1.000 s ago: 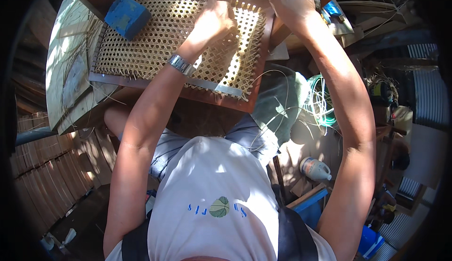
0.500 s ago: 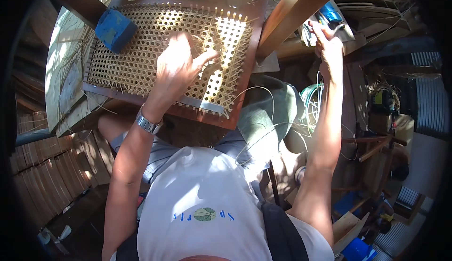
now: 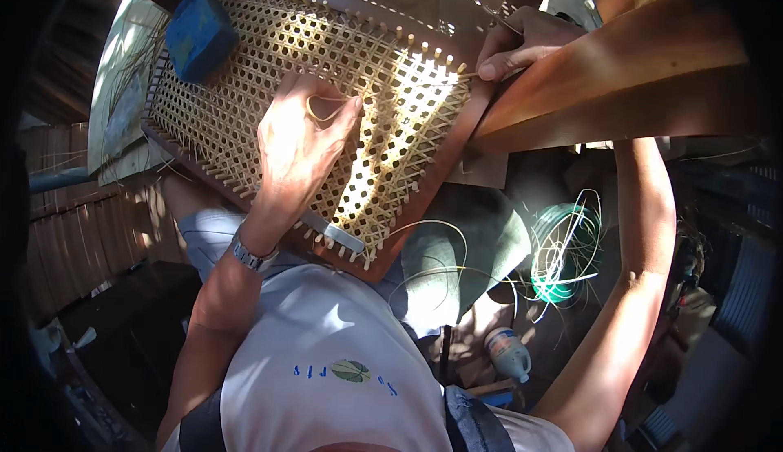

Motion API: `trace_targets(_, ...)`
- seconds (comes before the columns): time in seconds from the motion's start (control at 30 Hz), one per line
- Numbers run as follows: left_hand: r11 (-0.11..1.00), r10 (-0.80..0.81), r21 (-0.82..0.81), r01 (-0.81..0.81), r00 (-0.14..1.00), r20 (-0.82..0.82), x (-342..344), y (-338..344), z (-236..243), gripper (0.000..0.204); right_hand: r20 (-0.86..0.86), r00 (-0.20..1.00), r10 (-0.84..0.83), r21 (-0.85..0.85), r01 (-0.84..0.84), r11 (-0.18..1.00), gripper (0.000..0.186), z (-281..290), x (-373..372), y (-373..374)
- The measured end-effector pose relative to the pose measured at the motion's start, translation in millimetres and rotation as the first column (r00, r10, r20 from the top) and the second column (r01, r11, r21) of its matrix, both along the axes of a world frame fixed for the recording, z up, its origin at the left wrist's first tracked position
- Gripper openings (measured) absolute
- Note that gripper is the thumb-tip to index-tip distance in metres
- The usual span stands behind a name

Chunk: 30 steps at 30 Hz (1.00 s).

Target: Weaving and securing cane material into a chair seat frame.

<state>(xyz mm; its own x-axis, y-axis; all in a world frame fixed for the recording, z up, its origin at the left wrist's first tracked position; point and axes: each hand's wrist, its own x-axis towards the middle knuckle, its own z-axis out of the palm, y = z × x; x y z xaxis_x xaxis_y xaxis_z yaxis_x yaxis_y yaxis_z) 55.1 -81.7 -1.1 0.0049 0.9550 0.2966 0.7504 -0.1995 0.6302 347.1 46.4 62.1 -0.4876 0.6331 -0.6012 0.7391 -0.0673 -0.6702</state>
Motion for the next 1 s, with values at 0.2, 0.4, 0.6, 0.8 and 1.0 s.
trace_targets(0.2,0.997,0.056,-0.047,-0.058,0.998,-0.035,4.3,0.8,-2.0,0.025,0.103,0.976,0.192,-0.040,-0.188,0.981,0.024,3.7,-22.2,8.7)
trace_targets(0.4,0.998,0.043,-0.047,-0.035,0.983,0.180,3.4,0.4,-4.4,0.012,0.093,0.958,0.270,-0.027,-0.269,0.963,0.023,2.3,-16.3,13.4)
trace_targets(0.6,1.000,-0.019,0.018,0.018,0.997,0.079,-0.2,-1.9,-1.2,0.009,0.111,0.961,0.254,0.050,-0.260,0.964,0.024,-1.5,-10.2,6.3)
trace_targets(0.8,0.994,-0.108,0.014,0.109,0.993,-0.041,-2.5,0.0,2.6,0.014,0.186,0.972,0.145,0.252,-0.189,0.949,0.026,4.4,9.5,-6.0)
trace_targets(1.0,0.902,-0.391,0.109,0.417,0.899,-0.198,6.5,27.1,14.4,0.027,0.376,0.886,-0.273,0.639,-0.035,0.768,0.029,43.9,76.7,-46.8)
